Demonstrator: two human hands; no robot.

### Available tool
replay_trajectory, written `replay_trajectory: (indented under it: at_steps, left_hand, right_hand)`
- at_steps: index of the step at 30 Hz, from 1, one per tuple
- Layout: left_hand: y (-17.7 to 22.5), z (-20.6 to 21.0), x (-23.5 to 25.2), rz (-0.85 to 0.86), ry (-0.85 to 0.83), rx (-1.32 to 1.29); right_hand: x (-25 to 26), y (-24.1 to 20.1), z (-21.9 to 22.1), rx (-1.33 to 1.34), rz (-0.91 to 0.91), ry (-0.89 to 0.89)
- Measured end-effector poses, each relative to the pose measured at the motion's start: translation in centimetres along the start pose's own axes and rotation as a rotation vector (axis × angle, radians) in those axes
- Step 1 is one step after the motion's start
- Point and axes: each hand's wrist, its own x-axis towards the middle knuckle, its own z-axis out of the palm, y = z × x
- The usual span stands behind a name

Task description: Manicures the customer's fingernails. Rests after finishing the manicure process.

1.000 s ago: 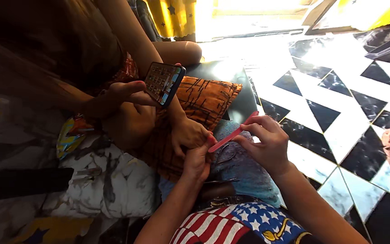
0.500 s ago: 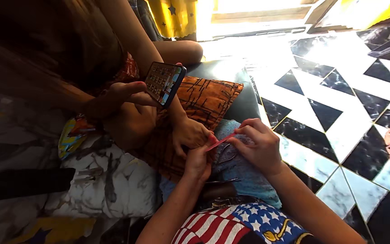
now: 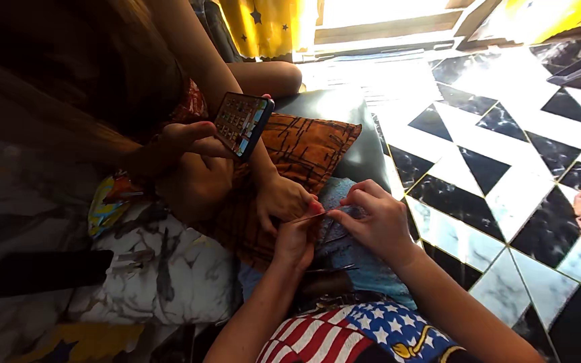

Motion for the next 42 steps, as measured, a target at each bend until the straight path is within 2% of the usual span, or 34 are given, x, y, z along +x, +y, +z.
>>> replay_trajectory:
  at_steps: [5, 8, 14, 18, 22, 24, 25, 28, 29, 30, 32, 35, 37, 38, 41, 42]
  left_hand:
    - [0.2, 0.3, 0.0, -0.004, 0.013, 0.006]
    - [0.2, 0.1, 0.0, -0.01, -0.01, -0.015]
    - [0.1, -0.1, 0.0, 0.003, -0.012, -0.007]
    - [0.4, -0.2, -0.1, -0.01, -0.013, -0.007]
    - [0.3, -0.3, 0.0, -0.006, -0.049, -0.021]
    - [0.2, -0.3, 0.0, -0.008, -0.058, -0.006]
    - [0.3, -0.3, 0.0, -0.01, -0.064, 0.005]
    - [0.2, 0.0, -0.2, 0.012, -0.022, 0.01]
    - [0.2, 0.2, -0.3, 0.018, 0.007, 0.01]
    - [0.1, 0.3, -0.4, 0.023, 0.036, 0.016]
    - [0.2, 0.4, -0.4, 0.018, 0.056, 0.034]
    - [0.1, 0.0, -0.2, 0.016, -0.004, 0.044]
    - [0.2, -0.1, -0.2, 0.023, -0.017, 0.061]
    - [0.3, 0.0, -0.3, 0.029, -0.025, 0.068]
    - [0.5, 0.0, -0.5, 0.056, -0.057, 0.045]
    - [0.6, -0.2, -0.5, 0.062, -0.113, 0.029]
  right_hand:
    - [0.0, 3.5, -1.4, -0.023, 0.189, -0.085]
    - [0.2, 4.0, -2.6, -0.019, 0.29, -0.13]
    - [1.0, 0.5, -0.9, 0.021, 0.115, -0.186]
    - [1.8, 2.9, -1.8, -0.041, 0.175, -0.18]
    - [2.1, 4.4, -3.8, -0.096, 0.278, -0.084]
    - [2.3, 3.3, -4.3, 0.096, 0.215, -0.103]
    - [2.3, 2.4, -4.1, 0.291, 0.167, -0.137]
    - [2.5, -0.7, -1.6, 1.12, 0.072, -0.358]
    - [2.7, -1.9, -0.6, 1.299, 0.085, -0.394]
    - [2.9, -2.7, 0.3, 1.373, 0.117, -0.366]
    - [3.8, -3.5, 1.8, 1.316, 0.226, -0.17]
    - [4.9, -3.6, 2.9, 1.298, 0.333, 0.086]
    - [3.8, -3.4, 3.3, 1.31, 0.28, 0.065]
    - [3.0, -2.9, 3.2, 1.295, 0.209, -0.013]
    - [1.2, -0.6, 1.5, 1.122, -0.143, -0.371]
    - [0.8, 0.2, 0.7, 1.017, -0.284, -0.495]
